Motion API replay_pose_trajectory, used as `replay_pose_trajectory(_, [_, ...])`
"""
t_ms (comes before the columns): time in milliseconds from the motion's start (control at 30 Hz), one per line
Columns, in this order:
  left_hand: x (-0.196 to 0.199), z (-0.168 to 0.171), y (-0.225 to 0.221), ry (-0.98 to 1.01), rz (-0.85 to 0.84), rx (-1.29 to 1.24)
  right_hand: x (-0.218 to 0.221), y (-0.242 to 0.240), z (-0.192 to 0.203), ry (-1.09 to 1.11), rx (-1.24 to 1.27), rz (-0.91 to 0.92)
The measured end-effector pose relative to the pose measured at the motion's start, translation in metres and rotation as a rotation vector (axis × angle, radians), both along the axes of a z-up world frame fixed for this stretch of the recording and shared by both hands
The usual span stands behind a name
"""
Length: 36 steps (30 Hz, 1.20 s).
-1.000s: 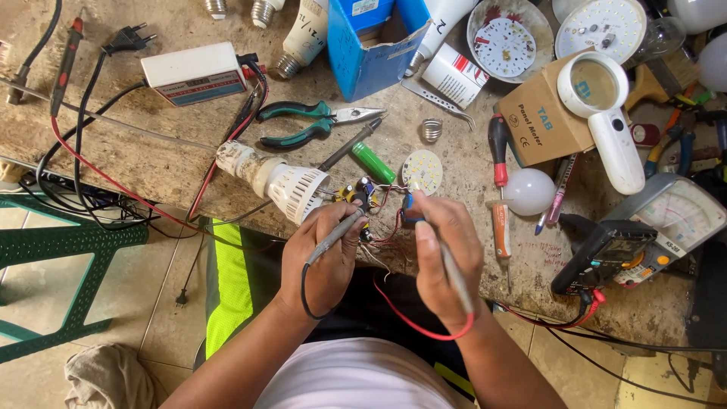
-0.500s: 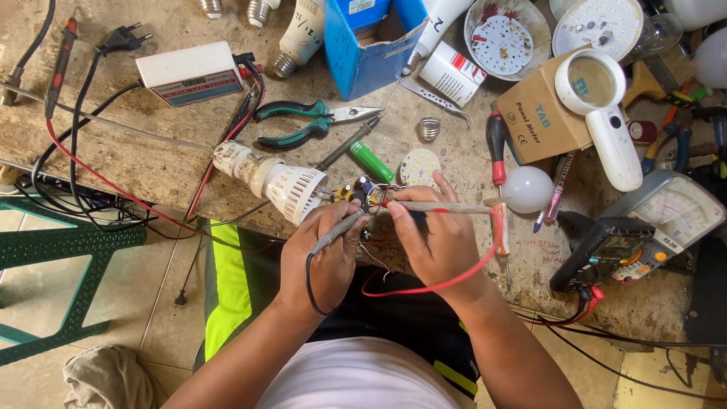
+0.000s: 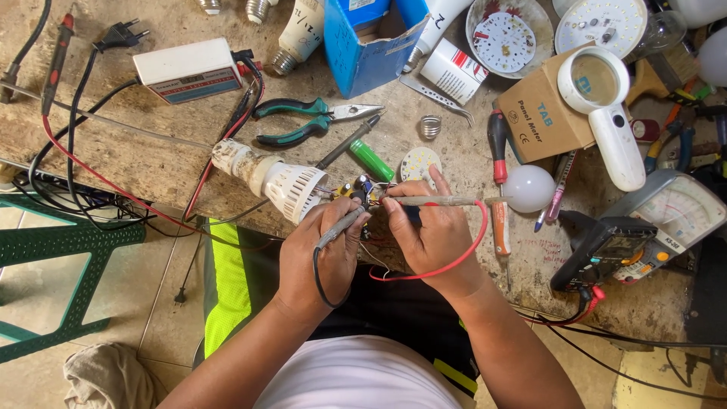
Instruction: Repairing an LED bulb by testing the circuit board with a multimeter and soldering connections.
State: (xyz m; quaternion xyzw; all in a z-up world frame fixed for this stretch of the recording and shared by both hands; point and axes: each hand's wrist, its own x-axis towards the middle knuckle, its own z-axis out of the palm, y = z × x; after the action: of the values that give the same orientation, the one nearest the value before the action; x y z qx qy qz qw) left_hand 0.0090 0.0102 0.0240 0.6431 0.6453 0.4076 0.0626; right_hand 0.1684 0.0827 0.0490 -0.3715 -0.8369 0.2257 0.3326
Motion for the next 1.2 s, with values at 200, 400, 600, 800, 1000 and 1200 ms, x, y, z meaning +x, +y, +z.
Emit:
replay_pose_trajectory(200, [0.001,-0.004,0.001,-0.004,0.009,0.006,-0.002,-0.001,0.001,-0.026,-0.008,-0.009])
replay_pose_trajectory(400, [0.001,-0.008,-0.001,-0.008,0.019,0.047,-0.006,-0.002,-0.001,-0.048,-0.012,-0.038])
replay_pose_trajectory(600, [-0.003,-0.007,0.0,0.073,-0.133,0.086,0.002,0.0,-0.004,-0.062,0.032,-0.015])
replay_pose_trajectory(800, [0.0,-0.005,0.0,0.058,-0.099,0.054,-0.001,-0.004,0.008,0.002,0.032,-0.04])
replay_pose_trajectory(1000, [0.001,-0.002,-0.001,0.123,-0.035,0.044,-0.001,-0.006,0.003,-0.006,0.084,-0.039])
replay_pose_trajectory(1200, [0.001,-0.004,-0.001,0.097,-0.038,0.024,-0.002,-0.007,0.004,-0.038,0.11,-0.038])
